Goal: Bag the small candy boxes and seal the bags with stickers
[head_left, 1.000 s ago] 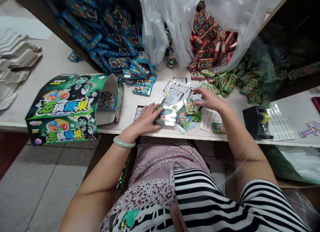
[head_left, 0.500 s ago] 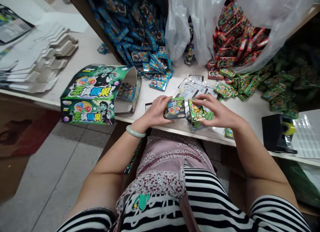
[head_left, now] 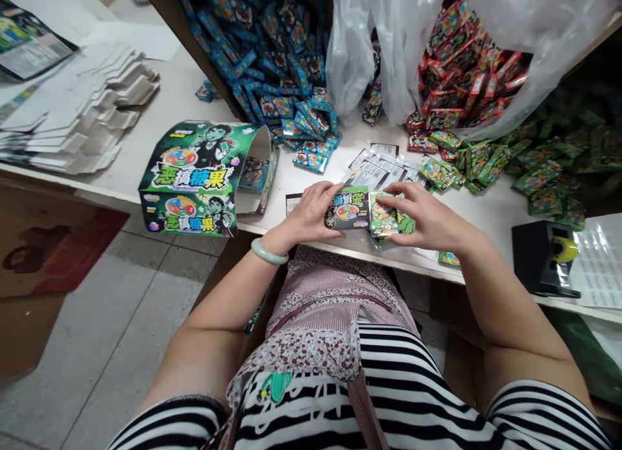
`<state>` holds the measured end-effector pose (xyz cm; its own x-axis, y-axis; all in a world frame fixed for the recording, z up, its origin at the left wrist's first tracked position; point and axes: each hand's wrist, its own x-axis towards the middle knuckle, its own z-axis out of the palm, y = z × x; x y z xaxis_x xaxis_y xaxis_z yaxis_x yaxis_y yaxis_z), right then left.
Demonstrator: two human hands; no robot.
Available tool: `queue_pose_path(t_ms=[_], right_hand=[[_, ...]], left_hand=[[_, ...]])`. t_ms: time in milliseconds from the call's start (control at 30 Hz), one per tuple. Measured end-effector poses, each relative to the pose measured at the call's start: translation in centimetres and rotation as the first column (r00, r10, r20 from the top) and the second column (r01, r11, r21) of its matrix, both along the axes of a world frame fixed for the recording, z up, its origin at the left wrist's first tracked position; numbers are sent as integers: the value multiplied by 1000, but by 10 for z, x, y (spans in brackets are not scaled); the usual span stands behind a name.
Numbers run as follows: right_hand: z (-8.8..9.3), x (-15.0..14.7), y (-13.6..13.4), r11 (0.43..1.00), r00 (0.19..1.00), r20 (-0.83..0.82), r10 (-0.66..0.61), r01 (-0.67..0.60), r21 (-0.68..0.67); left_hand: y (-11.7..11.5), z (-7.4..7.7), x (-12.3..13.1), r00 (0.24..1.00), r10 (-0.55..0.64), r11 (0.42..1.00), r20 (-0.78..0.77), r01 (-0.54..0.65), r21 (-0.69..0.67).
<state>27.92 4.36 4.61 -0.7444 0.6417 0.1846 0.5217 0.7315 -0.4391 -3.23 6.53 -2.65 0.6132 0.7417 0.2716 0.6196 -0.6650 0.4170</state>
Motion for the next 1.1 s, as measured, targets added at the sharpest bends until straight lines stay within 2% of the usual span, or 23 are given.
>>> queue_pose_path(t_ms=[133,300,533,600,700,833,967,1100], right_hand=[[-2,6,2,1000,999,33,-6,5,23],[-2,4,2,1000,997,79,-7,5,22],[-3,7,11,999,995,89,-38,37,15],[-4,11,13,999,997,63,-51,51,8],[-6,12,13,989,990,11,-144,143,47],[-11,2,6,974,979,-1,-205,204,99],[-15,-7,0,978,982,43,-184,179,106],[-19,-5,-1,995,993,87,-84,79,65]], left_hand=[[0,1,-1,999,-24,999,42,25,-44],[-2,2,3,994,-111,993,14,112,-32],[0,5,8,988,-138,986,62,143,-85],[1,6,8,989,-130,985,68,136,-103],[1,6,7,994,-84,988,74,93,-122],[2,5,7,997,-52,991,65,59,-119],[1,5,7,999,-33,995,14,34,-91],[-2,4,10,999,-33,998,-21,32,-62]])
